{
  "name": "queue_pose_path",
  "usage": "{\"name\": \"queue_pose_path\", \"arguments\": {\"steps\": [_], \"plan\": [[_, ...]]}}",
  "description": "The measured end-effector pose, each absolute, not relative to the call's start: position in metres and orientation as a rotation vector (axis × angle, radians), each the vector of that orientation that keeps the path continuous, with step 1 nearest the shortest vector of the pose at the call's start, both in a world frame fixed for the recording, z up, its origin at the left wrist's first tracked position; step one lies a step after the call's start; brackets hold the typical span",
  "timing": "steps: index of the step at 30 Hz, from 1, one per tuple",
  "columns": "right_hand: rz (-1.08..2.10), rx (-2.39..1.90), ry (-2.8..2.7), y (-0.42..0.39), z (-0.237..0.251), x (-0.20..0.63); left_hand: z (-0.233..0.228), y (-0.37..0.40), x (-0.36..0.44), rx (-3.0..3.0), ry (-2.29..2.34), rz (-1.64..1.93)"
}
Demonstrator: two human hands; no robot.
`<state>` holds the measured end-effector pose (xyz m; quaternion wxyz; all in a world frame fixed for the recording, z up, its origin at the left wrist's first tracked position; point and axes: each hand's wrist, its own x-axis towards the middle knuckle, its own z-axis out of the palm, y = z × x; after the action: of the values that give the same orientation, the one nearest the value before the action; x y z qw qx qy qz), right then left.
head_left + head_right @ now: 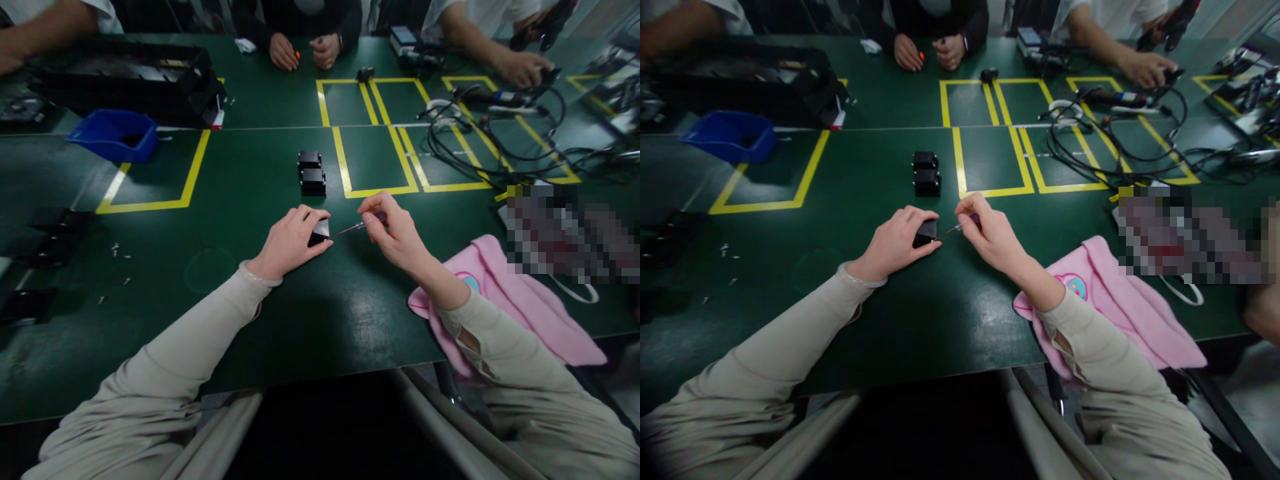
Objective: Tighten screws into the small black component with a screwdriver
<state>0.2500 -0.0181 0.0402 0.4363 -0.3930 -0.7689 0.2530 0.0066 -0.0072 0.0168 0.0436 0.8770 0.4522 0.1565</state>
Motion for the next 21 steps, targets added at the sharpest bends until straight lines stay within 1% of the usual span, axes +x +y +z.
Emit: {"name": "queue_pose_path", "arguments": {"steps": [21], "plan": [[0.694, -0.96, -1.91, -0.0172, 0.0389, 0.2511, 0.0176, -0.0073, 0.0075, 2.685, 1.389, 0.474]]}}
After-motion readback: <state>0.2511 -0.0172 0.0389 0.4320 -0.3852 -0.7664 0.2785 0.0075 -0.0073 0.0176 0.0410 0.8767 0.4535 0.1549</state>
